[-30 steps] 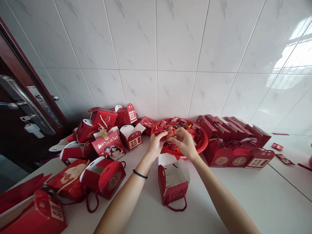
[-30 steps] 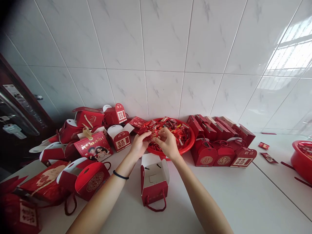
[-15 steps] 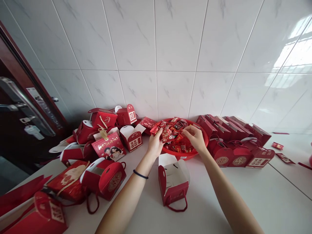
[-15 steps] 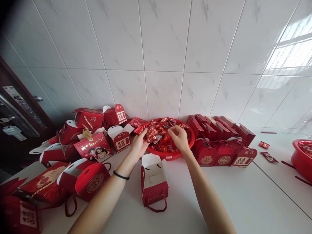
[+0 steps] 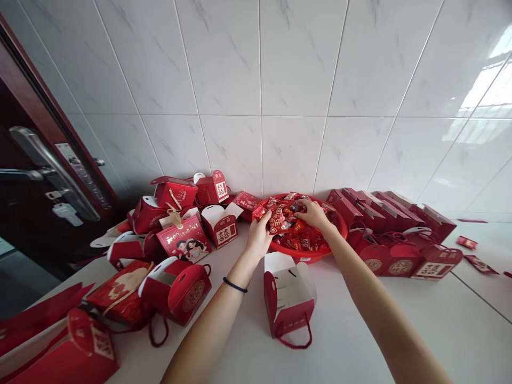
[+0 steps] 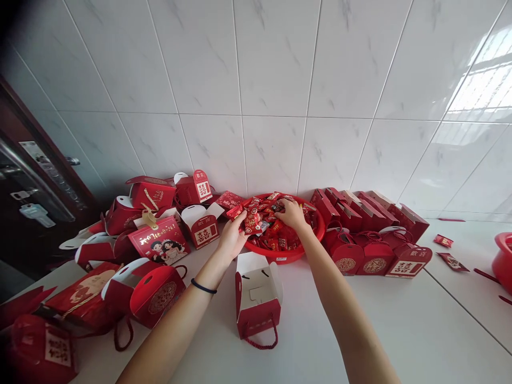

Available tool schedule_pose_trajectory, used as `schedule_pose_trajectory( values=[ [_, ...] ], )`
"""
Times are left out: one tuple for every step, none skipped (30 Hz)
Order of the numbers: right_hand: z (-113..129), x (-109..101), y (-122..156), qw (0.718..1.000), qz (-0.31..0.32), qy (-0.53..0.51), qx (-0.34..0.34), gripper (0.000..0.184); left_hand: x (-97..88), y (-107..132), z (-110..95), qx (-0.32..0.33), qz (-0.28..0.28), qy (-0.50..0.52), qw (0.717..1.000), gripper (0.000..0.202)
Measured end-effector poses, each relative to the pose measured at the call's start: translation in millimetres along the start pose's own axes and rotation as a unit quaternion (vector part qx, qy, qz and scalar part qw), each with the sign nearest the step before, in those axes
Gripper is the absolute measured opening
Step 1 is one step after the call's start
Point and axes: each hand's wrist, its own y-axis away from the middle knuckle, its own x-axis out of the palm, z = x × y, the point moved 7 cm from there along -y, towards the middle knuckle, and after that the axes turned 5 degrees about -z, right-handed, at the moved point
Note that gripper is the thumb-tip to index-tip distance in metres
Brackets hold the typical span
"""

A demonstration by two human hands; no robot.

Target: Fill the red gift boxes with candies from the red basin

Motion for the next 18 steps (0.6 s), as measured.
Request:
schedule_pose_trajectory(
  values=[
    [-2,1,1,1.0,0.007,0.016,0.005,0.047,0.2,0,0,0.0,0.002,-0.001,1.0,0.012],
    [-4,1,2,0.999,0.013,0.029,0.009,0.05,0.3,1,0,-0.001,0.004,-0.002,1.0,0.013],
    [-5,0,4,0.999,0.017,0.04,0.011,0.05,0.4,1,0,-0.002,0.005,-0.004,1.0,0.013],
    [-6,0,5,0.999,0.022,0.047,0.011,0.048,0.3,1,-1,-0.002,0.006,-0.005,1.0,0.014],
    [-7,0,7,0.998,0.027,0.05,0.01,0.044,0.1,1,-1,-0.002,0.006,-0.004,1.0,0.014],
    [-7,0,9,0.998,0.033,0.052,0.008,0.038,-0.4,1,-1,-0.001,0.003,-0.002,1.0,0.014],
    [-7,0,10,0.998,0.039,0.051,0.006,0.031,-0.9,1,-1,0.0,0.0,0.001,1.0,0.015],
    [-7,0,12,0.998,0.043,0.05,0.004,0.024,-1.4,1,-1,-0.001,-0.002,0.005,1.0,0.015],
    [-7,-1,13,0.998,0.044,0.049,0.002,0.017,-1.4,1,-1,-0.002,-0.003,0.007,1.0,0.016],
    [-7,-2,14,0.998,0.039,0.049,0.001,0.015,-1.2,1,-1,-0.005,-0.003,0.007,1.0,0.015],
    [-7,-4,14,0.998,0.029,0.052,0.001,0.017,-0.8,2,-1,-0.009,-0.002,0.006,1.0,0.014],
    [-8,-6,14,0.998,0.015,0.056,0.002,0.021,-0.2,2,-1,-0.011,0.0,0.004,1.0,0.012],
    [-10,-8,14,0.998,0.0,0.063,0.005,0.023,0.3,2,-1,-0.012,0.0,0.001,1.0,0.01],
    [-12,-10,14,0.997,-0.015,0.071,0.009,0.024,0.5,3,-1,-0.014,0.0,-0.002,1.0,0.007],
    [-15,-11,13,0.996,-0.027,0.078,0.016,0.026,0.4,3,-1,-0.016,-0.002,-0.004,1.0,0.007],
    [-18,-11,13,0.995,-0.035,0.085,0.024,0.03,0.0,4,-2,-0.018,-0.004,-0.004,1.0,0.007],
    [-21,-11,12,0.995,-0.04,0.09,0.034,0.035,-0.6,4,-1,-0.02,-0.006,-0.001,1.0,0.008],
    [-25,-10,11,0.994,-0.043,0.094,0.043,0.037,-1.3,4,-1,-0.023,-0.007,0.003,1.0,0.008]
  ],
)
